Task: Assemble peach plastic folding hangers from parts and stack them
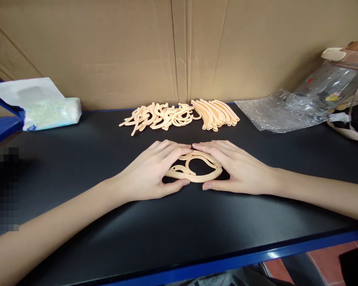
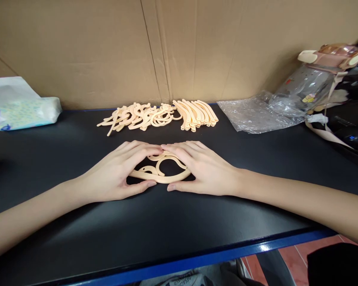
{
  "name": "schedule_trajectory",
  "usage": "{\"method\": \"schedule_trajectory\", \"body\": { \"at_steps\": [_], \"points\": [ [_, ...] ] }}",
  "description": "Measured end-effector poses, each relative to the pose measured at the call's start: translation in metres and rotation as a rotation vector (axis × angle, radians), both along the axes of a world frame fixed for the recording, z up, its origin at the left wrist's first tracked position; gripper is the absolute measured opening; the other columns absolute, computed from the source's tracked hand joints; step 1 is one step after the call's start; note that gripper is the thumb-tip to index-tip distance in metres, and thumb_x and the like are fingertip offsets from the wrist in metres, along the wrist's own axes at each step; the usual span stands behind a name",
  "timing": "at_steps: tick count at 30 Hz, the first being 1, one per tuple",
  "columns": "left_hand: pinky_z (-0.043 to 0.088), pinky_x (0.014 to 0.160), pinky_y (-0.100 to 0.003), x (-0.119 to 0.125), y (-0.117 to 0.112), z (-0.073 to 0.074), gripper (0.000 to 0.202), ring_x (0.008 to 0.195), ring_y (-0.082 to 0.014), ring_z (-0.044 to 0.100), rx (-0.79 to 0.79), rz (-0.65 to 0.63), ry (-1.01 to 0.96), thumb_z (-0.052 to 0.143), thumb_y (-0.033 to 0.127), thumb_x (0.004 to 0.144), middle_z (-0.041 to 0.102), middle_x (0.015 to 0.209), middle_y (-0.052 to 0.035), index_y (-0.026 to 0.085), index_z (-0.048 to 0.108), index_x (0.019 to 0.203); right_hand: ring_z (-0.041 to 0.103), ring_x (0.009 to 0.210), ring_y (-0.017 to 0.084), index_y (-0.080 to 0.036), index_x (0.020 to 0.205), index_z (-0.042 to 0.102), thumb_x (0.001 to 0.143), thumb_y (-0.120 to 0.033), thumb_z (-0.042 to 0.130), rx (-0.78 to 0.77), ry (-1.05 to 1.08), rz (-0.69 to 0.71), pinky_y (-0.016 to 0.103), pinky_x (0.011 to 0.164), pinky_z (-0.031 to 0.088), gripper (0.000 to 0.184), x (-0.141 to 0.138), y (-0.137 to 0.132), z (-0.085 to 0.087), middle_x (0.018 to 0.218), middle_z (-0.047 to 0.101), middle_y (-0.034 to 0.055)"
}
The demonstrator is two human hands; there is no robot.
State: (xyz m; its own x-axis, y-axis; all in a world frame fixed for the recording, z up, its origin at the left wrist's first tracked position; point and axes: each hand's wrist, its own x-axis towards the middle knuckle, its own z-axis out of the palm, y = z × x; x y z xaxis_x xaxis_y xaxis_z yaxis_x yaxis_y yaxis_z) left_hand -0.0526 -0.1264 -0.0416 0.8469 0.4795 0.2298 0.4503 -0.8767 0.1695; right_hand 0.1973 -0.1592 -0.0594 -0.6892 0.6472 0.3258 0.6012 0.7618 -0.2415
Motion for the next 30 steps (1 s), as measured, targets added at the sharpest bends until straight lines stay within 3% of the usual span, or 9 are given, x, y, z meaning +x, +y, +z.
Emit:
{"method": "schedule_trajectory", "body": {
  "at_steps": [4,9,12,16,22,30],
  "points": [
    [0.042,0.090,-0.037,0.0011,0.0001,-0.0002,0.049,0.110,-0.0247,0.052,0.033,0.070,0.012,0.056,0.040,0.085,0.059,0.124,-0.0097,0.015,0.048,0.126,0.052,0.122,0.028,-0.013,0.141,0.037,0.085,-0.056,0.061,0.023,0.029,-0.088,0.044,0.100,0.042,0.074,-0.0006,-0.0013,0.0025,0.136,0.054,0.0152],
    [0.041,0.088,-0.039,0.0017,0.0020,-0.0024,0.049,0.108,-0.0264,0.053,0.087,0.203,0.031,0.056,0.039,0.082,0.059,0.125,-0.0096,0.014,0.050,0.124,0.058,0.109,0.023,-0.016,0.117,0.054,0.091,-0.036,0.058,0.048,0.117,-0.177,0.040,0.097,0.043,0.032,-0.0002,-0.0007,0.0032,0.117,0.064,0.0094],
    [0.041,0.089,-0.040,0.0013,0.0028,-0.0034,0.048,0.108,-0.0276,0.053,0.125,0.253,0.040,0.055,0.039,0.082,0.060,0.124,-0.0098,0.013,0.051,0.123,0.058,0.108,0.023,-0.017,0.108,0.058,0.093,-0.031,0.055,0.059,0.085,-0.147,0.041,0.099,0.041,0.020,0.0004,0.0005,0.0027,0.114,0.065,0.0083],
    [0.040,0.090,-0.041,0.0003,0.0024,-0.0028,0.049,0.112,-0.0284,0.052,0.148,0.250,0.043,0.053,0.039,0.082,0.060,0.125,-0.0104,0.013,0.052,0.123,0.059,0.111,0.022,-0.017,0.109,0.061,0.093,-0.030,0.055,0.079,0.053,-0.086,0.042,0.104,0.039,0.022,0.0006,0.0008,0.0020,0.120,0.065,0.0092],
    [0.037,0.096,-0.041,0.0008,0.0027,-0.0014,0.054,0.119,-0.0275,0.049,0.134,0.214,0.051,0.052,0.047,0.086,0.057,0.132,-0.0099,0.014,0.049,0.129,0.055,0.121,0.022,-0.015,0.123,0.060,0.093,-0.032,0.055,0.091,0.031,0.002,0.041,0.102,0.044,0.035,0.0014,-0.0004,-0.0001,0.132,0.060,0.0102],
    [0.036,0.095,-0.039,0.0002,0.0005,0.0005,0.050,0.120,-0.0257,0.049,0.106,0.201,0.098,0.048,0.042,0.089,0.056,0.134,-0.0083,0.016,0.048,0.132,0.049,0.128,0.025,-0.013,0.130,0.058,0.096,-0.032,0.051,0.089,-0.008,0.055,0.044,0.107,0.042,0.039,0.0020,-0.0001,-0.0015,0.140,0.054,0.0119]
  ]
}}
